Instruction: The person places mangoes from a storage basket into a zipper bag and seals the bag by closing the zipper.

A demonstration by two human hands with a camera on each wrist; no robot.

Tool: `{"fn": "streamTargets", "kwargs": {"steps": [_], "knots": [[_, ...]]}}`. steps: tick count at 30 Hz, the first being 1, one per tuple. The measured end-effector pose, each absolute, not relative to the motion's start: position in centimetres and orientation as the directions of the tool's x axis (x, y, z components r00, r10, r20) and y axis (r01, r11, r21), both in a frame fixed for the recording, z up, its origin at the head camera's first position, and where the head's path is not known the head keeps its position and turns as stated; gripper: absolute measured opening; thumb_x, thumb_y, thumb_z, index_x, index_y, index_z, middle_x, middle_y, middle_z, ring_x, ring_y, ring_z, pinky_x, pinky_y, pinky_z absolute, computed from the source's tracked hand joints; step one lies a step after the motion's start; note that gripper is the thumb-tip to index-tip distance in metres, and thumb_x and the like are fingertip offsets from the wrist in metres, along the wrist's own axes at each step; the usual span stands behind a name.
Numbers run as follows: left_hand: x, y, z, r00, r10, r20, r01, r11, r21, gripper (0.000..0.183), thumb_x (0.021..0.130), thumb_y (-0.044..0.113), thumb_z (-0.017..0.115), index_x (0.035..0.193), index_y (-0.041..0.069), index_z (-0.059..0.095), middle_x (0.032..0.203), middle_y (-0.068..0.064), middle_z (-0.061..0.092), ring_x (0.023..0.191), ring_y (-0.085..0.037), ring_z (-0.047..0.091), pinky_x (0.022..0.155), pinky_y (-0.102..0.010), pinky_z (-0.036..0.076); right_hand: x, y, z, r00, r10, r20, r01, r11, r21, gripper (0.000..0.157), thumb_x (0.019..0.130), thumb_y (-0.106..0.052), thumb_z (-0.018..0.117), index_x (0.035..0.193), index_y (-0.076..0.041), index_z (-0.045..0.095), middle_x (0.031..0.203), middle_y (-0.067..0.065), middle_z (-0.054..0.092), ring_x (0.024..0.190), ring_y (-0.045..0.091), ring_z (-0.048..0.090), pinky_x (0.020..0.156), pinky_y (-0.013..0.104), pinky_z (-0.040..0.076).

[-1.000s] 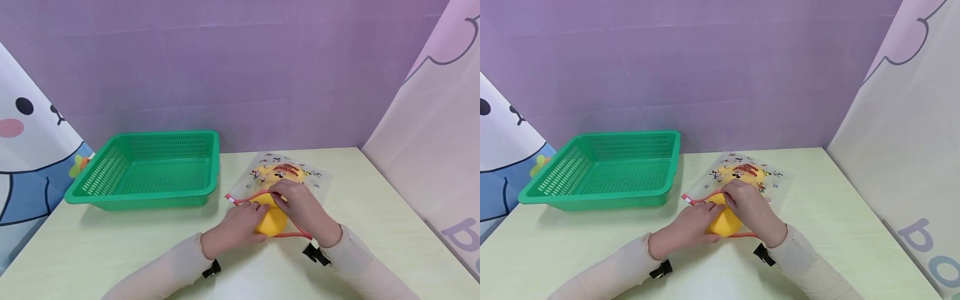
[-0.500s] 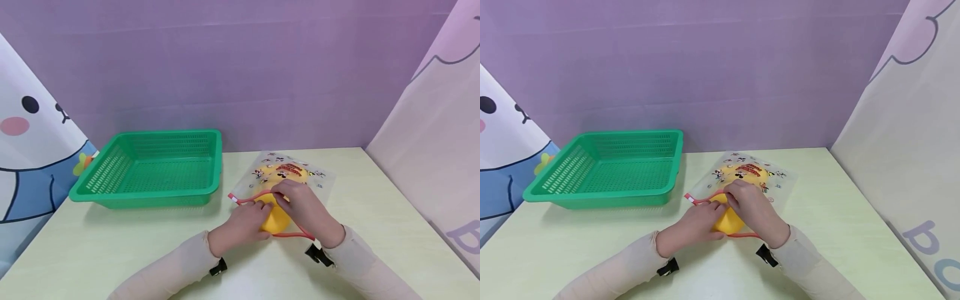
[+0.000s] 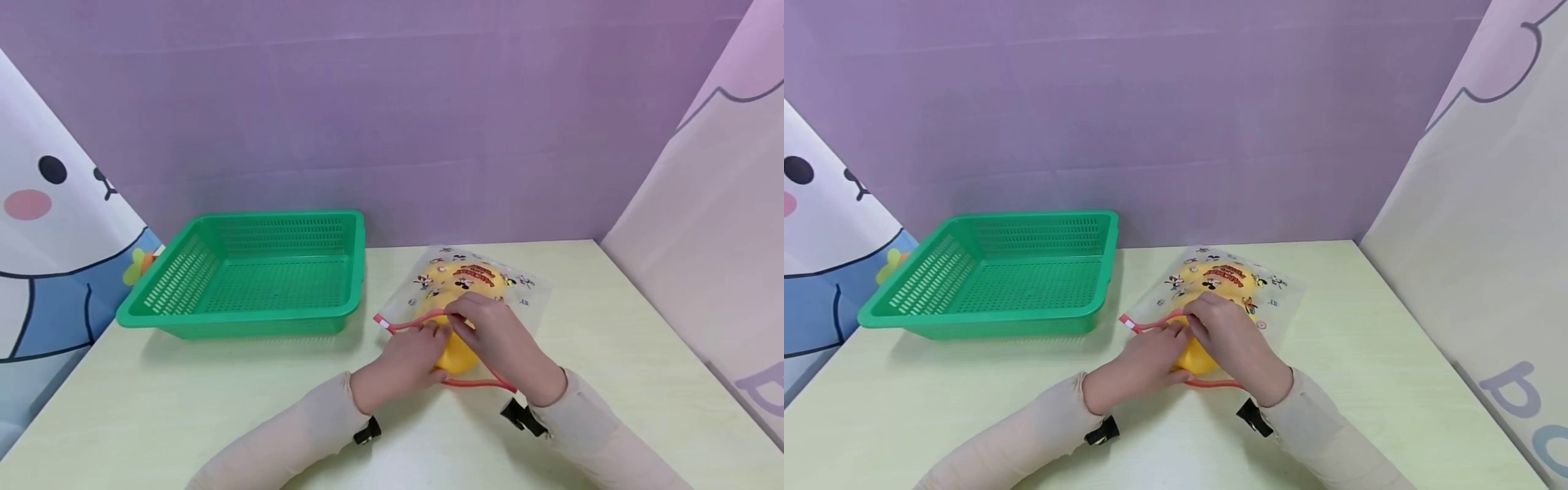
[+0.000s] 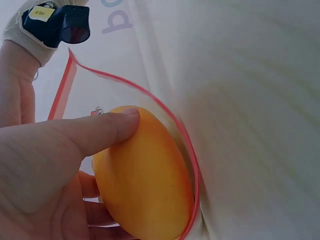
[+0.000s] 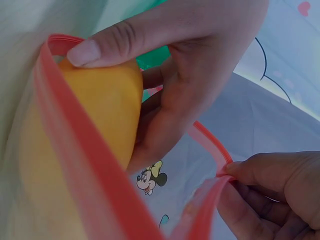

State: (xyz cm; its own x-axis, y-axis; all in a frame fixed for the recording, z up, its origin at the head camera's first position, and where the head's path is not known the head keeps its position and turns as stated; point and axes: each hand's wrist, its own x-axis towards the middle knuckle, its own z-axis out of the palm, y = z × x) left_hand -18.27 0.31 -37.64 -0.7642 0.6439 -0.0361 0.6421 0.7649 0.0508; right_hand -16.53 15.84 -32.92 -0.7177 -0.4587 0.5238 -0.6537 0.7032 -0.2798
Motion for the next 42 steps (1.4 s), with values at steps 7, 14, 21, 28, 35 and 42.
{"fn": "streamTargets", "kwargs": {"steps": [7,14,21,28,35,42], "knots": [[-18.6,1.0,-37.6,-0.778,0.624,-0.075,0.624,0.781,0.032,0.077,0.083,0.047,0.067,0.143,0.009,0.039,0.126,-0.008,0.055,0.089,-0.018,0.059,0.071,-0.027,0.054,-16.5,15.9,-32.8,-0.710,-0.463,0.531,-0.661,0.699,-0.274,0.016,0.076,0.003,0.074,0.090,-0.003,0.070,0.084,0.002,0.067,0.072,0.013,0.060,0.064,0.023,0.053],[-18.9,1.5,-37.0,-0.799,0.592,-0.106,0.592,0.805,0.032,0.076,0.084,0.045,0.067,0.145,0.011,0.037,0.129,-0.006,0.053,0.094,-0.016,0.058,0.075,-0.025,0.053,-16.5,15.9,-32.7,-0.712,-0.459,0.532,-0.658,0.699,-0.278,0.016,0.075,0.002,0.075,0.090,-0.003,0.070,0.084,0.003,0.067,0.072,0.013,0.060,0.064,0.023,0.053],[-19.1,2.0,-37.1,-0.808,0.577,-0.124,0.579,0.815,0.015,0.071,0.085,0.045,0.066,0.141,0.011,0.040,0.116,-0.004,0.053,0.084,-0.015,0.054,0.064,-0.024,0.050,-16.4,15.8,-32.7,-0.716,-0.457,0.528,-0.653,0.707,-0.274,0.017,0.075,0.001,0.076,0.090,-0.003,0.070,0.084,0.002,0.067,0.072,0.013,0.060,0.063,0.023,0.053],[-19.3,2.5,-37.2,-0.811,0.571,-0.132,0.573,0.819,0.019,0.068,0.085,0.044,0.066,0.141,0.013,0.041,0.116,-0.001,0.056,0.084,-0.014,0.054,0.059,-0.023,0.047,-16.4,15.8,-32.8,-0.706,-0.460,0.538,-0.660,0.704,-0.263,0.017,0.075,0.000,0.076,0.089,-0.004,0.069,0.083,0.001,0.066,0.069,0.011,0.058,0.062,0.022,0.052],[-19.6,2.9,-37.5,-0.807,0.578,-0.125,0.581,0.814,0.017,0.072,0.085,0.045,0.065,0.145,0.015,0.037,0.132,0.002,0.051,0.100,-0.013,0.051,0.066,-0.023,0.051,-16.4,15.8,-32.7,-0.715,-0.453,0.532,-0.648,0.714,-0.264,0.017,0.075,0.000,0.076,0.091,-0.004,0.070,0.085,0.002,0.067,0.073,0.013,0.060,0.065,0.025,0.053],[-19.9,3.0,-37.7,-0.794,0.603,-0.081,0.602,0.798,0.046,0.066,0.086,0.041,0.066,0.140,0.012,0.044,0.124,0.000,0.058,0.092,-0.012,0.055,0.059,-0.017,0.047,-16.2,15.8,-32.6,-0.712,-0.448,0.542,-0.648,0.716,-0.260,0.017,0.075,-0.001,0.077,0.090,-0.004,0.069,0.085,0.002,0.067,0.075,0.013,0.060,0.066,0.026,0.054]]}}
